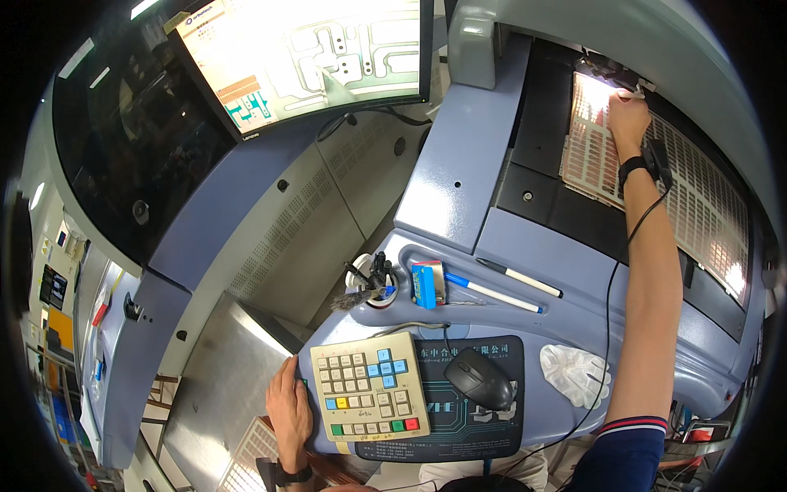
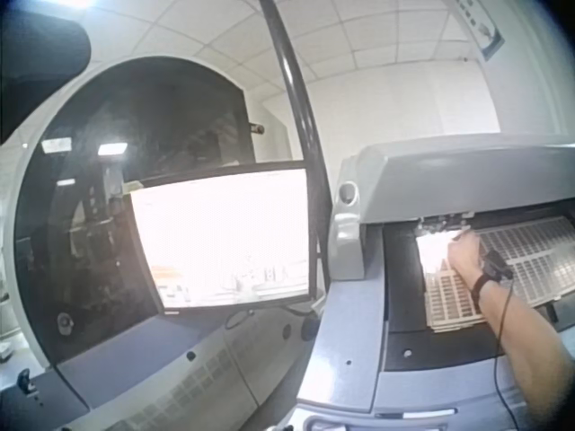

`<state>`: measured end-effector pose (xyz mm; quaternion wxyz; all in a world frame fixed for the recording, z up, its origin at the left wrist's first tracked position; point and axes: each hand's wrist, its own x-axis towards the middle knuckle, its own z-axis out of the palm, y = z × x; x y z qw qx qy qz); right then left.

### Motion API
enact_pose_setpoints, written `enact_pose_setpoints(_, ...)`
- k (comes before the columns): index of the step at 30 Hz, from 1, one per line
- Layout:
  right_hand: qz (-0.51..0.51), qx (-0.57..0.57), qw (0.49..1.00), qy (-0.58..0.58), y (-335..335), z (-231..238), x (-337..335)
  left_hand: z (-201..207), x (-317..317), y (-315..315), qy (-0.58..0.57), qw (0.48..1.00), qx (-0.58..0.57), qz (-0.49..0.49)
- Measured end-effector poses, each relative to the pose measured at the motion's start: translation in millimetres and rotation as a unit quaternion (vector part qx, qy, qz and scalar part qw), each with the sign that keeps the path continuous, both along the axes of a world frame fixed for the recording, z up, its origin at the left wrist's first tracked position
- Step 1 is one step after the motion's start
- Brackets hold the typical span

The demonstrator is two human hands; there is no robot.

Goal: Operating an automated electronic component assembly or bonding machine using a stylus and control panel.

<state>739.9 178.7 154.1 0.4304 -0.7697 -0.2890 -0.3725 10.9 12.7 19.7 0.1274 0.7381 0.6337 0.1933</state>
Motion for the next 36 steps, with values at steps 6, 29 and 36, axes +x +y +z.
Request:
enact_pose_setpoints(6, 0.007, 0.005, 1.000, 0.024, 2, 0, 7, 1, 0, 1, 0.000, 1.000, 0.001, -0.003)
enact_pose_setpoints(29, 0.004, 0.010, 1.000, -0.011, 1, 0, -5, 0, 0, 1, 0.006, 1.000, 0.004, 0.002)
enact_pose_setpoints(36, -0.008, 0.019, 1.000, 0.011, 1, 1, -5, 0, 0, 1, 0.006, 1.000, 0.001, -0.003)
